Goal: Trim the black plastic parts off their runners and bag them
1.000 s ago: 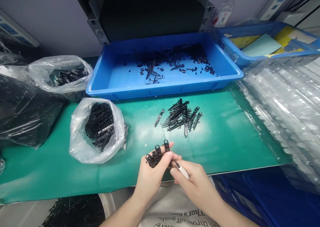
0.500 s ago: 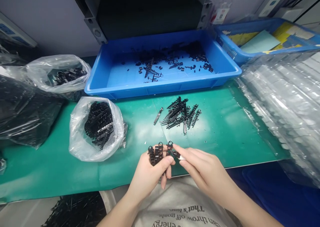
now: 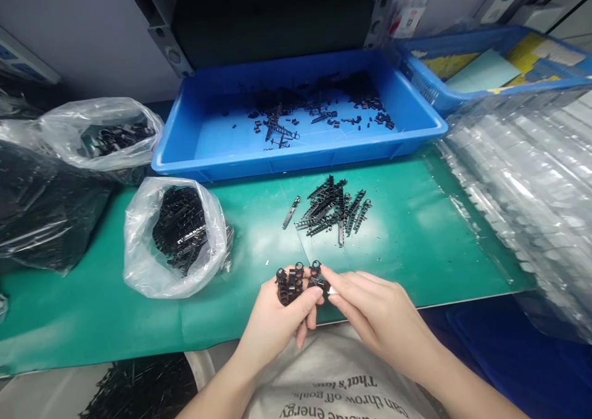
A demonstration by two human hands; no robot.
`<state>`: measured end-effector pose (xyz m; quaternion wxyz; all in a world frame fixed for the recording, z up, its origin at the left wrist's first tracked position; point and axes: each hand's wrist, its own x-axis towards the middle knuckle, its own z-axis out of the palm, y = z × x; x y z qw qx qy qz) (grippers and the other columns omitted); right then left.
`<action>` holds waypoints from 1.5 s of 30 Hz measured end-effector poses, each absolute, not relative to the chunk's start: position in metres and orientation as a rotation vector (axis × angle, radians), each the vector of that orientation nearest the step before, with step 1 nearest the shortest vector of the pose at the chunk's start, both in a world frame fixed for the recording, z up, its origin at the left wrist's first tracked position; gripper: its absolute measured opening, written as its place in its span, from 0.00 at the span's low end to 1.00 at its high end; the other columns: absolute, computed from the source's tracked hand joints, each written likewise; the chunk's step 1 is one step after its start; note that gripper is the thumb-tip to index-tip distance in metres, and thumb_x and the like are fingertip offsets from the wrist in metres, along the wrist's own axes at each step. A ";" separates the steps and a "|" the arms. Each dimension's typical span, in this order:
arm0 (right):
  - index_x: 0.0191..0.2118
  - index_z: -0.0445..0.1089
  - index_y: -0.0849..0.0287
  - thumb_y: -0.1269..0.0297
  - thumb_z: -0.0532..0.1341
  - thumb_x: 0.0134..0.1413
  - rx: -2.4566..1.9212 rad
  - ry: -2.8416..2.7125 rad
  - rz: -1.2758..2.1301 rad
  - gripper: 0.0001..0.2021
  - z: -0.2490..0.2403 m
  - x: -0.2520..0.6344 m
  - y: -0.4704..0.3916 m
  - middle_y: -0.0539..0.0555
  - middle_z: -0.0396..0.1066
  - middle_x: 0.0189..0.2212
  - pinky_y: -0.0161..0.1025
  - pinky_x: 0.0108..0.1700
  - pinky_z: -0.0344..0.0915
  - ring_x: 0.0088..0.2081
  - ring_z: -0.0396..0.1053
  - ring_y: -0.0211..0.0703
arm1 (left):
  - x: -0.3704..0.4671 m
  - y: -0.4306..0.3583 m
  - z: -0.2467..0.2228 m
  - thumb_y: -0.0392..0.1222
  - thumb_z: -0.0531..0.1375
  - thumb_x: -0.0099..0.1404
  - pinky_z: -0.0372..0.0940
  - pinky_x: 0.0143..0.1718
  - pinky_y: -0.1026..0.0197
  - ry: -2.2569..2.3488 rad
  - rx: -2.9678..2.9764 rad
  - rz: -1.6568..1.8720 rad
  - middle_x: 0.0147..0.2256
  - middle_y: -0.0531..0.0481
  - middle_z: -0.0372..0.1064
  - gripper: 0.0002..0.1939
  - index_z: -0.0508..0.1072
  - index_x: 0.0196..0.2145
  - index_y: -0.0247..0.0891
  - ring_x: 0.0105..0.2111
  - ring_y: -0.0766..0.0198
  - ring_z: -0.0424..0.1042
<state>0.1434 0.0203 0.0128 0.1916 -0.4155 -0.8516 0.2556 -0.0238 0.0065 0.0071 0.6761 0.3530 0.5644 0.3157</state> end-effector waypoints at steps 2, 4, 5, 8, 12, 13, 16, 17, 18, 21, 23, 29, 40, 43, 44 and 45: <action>0.54 0.61 0.61 0.67 0.45 0.63 -1.161 -2.392 0.730 0.18 0.012 0.144 0.020 0.54 0.73 0.35 0.40 0.31 0.66 0.33 0.69 0.44 | -0.023 0.008 0.008 0.44 0.56 0.58 0.47 0.11 0.71 1.274 0.791 0.714 0.13 0.57 0.61 0.10 0.65 0.25 0.35 0.08 0.75 0.54; 0.54 0.62 0.62 0.66 0.45 0.63 -1.164 -2.390 0.746 0.18 0.012 0.144 0.019 0.54 0.73 0.35 0.40 0.30 0.66 0.32 0.68 0.44 | -0.022 0.008 0.009 0.44 0.57 0.57 0.45 0.10 0.71 1.279 0.776 0.713 0.12 0.57 0.60 0.11 0.64 0.23 0.35 0.08 0.75 0.51; 0.54 0.62 0.62 0.66 0.45 0.63 -1.167 -2.385 0.756 0.18 0.011 0.144 0.019 0.54 0.73 0.34 0.40 0.30 0.65 0.32 0.68 0.44 | -0.021 0.008 0.009 0.45 0.57 0.57 0.44 0.10 0.71 1.277 0.765 0.716 0.12 0.58 0.59 0.11 0.63 0.22 0.36 0.08 0.76 0.50; 0.54 0.61 0.60 0.66 0.45 0.63 -1.191 -2.354 0.778 0.17 0.009 0.143 0.017 0.54 0.73 0.33 0.38 0.29 0.64 0.31 0.68 0.42 | -0.021 0.007 0.008 0.45 0.57 0.57 0.43 0.12 0.71 1.254 0.752 0.738 0.11 0.58 0.56 0.13 0.62 0.21 0.36 0.10 0.75 0.48; 0.55 0.61 0.60 0.66 0.46 0.63 -1.208 -2.327 0.754 0.17 0.005 0.141 0.014 0.54 0.72 0.33 0.37 0.28 0.63 0.31 0.68 0.42 | -0.020 0.004 0.003 0.44 0.56 0.58 0.44 0.14 0.70 1.234 0.766 0.771 0.11 0.57 0.55 0.13 0.63 0.21 0.35 0.12 0.75 0.49; 0.54 0.61 0.61 0.67 0.46 0.63 -1.207 -2.326 0.741 0.17 0.004 0.141 0.014 0.54 0.72 0.33 0.37 0.28 0.63 0.30 0.68 0.42 | -0.020 0.003 0.002 0.43 0.56 0.59 0.44 0.14 0.70 1.235 0.764 0.782 0.11 0.57 0.55 0.13 0.63 0.21 0.35 0.12 0.75 0.49; 0.53 0.62 0.62 0.68 0.46 0.63 -1.207 -2.323 0.652 0.17 0.003 0.138 0.013 0.54 0.72 0.33 0.37 0.29 0.63 0.31 0.68 0.42 | -0.019 0.002 -0.002 0.43 0.56 0.59 0.44 0.14 0.70 1.246 0.748 0.818 0.11 0.57 0.55 0.12 0.63 0.21 0.34 0.12 0.75 0.49; 0.53 0.63 0.63 0.68 0.46 0.63 -1.204 -2.318 0.618 0.17 0.003 0.137 0.013 0.54 0.73 0.33 0.37 0.29 0.63 0.31 0.68 0.41 | -0.019 0.002 -0.003 0.43 0.56 0.59 0.44 0.14 0.70 1.249 0.738 0.824 0.11 0.57 0.55 0.12 0.64 0.22 0.34 0.12 0.75 0.49; 0.52 0.63 0.63 0.68 0.47 0.63 -1.201 -2.312 0.587 0.16 0.003 0.136 0.012 0.54 0.73 0.33 0.36 0.28 0.63 0.30 0.68 0.41 | -0.018 0.001 -0.004 0.43 0.57 0.59 0.43 0.14 0.70 1.250 0.728 0.829 0.11 0.57 0.55 0.12 0.64 0.22 0.34 0.12 0.75 0.49; 0.51 0.65 0.64 0.68 0.47 0.63 -1.207 -2.289 0.536 0.16 0.001 0.134 0.011 0.54 0.73 0.32 0.36 0.27 0.62 0.30 0.68 0.41 | -0.017 0.000 -0.007 0.44 0.57 0.59 0.43 0.13 0.71 1.246 0.714 0.849 0.11 0.57 0.55 0.13 0.64 0.22 0.34 0.12 0.75 0.49; 0.51 0.65 0.63 0.68 0.47 0.62 -1.216 -2.281 0.520 0.15 0.000 0.133 0.010 0.54 0.73 0.32 0.35 0.28 0.63 0.30 0.68 0.41 | -0.017 0.000 -0.009 0.44 0.57 0.59 0.43 0.13 0.71 1.237 0.704 0.872 0.12 0.57 0.56 0.13 0.64 0.21 0.34 0.12 0.75 0.50; 0.52 0.64 0.62 0.68 0.47 0.62 -1.245 -2.124 0.734 0.17 -0.005 0.136 0.012 0.55 0.72 0.31 0.37 0.30 0.65 0.31 0.69 0.42 | -0.019 -0.001 -0.007 0.47 0.58 0.58 0.40 0.11 0.72 1.197 0.630 0.840 0.12 0.56 0.56 0.14 0.65 0.22 0.33 0.11 0.76 0.47; 0.30 0.67 0.59 0.61 0.55 0.50 -1.424 -1.621 1.516 0.08 0.004 0.123 0.032 0.50 0.70 0.24 0.35 0.29 0.62 0.28 0.66 0.41 | -0.017 0.000 -0.001 0.48 0.59 0.56 0.39 0.10 0.73 1.190 0.616 0.770 0.10 0.58 0.56 0.15 0.66 0.22 0.33 0.09 0.78 0.45; 0.28 0.66 0.59 0.62 0.55 0.49 -1.391 -1.558 1.638 0.07 0.005 0.120 0.037 0.49 0.68 0.23 0.34 0.29 0.61 0.26 0.65 0.39 | -0.018 0.000 0.001 0.47 0.59 0.56 0.40 0.10 0.73 1.193 0.647 0.764 0.10 0.57 0.56 0.14 0.66 0.22 0.33 0.09 0.78 0.45; 0.28 0.66 0.59 0.63 0.55 0.49 -1.383 -1.556 1.664 0.06 0.005 0.120 0.038 0.49 0.69 0.23 0.34 0.30 0.61 0.27 0.65 0.39 | -0.019 0.000 0.001 0.47 0.59 0.56 0.40 0.10 0.72 1.197 0.654 0.770 0.10 0.57 0.56 0.14 0.66 0.22 0.33 0.09 0.78 0.45; 0.29 0.66 0.59 0.63 0.55 0.49 -1.382 -1.569 1.675 0.06 0.006 0.120 0.038 0.49 0.69 0.23 0.34 0.30 0.61 0.27 0.66 0.39 | -0.019 0.000 0.002 0.46 0.59 0.56 0.40 0.10 0.72 1.200 0.656 0.774 0.10 0.57 0.56 0.14 0.66 0.22 0.33 0.09 0.78 0.45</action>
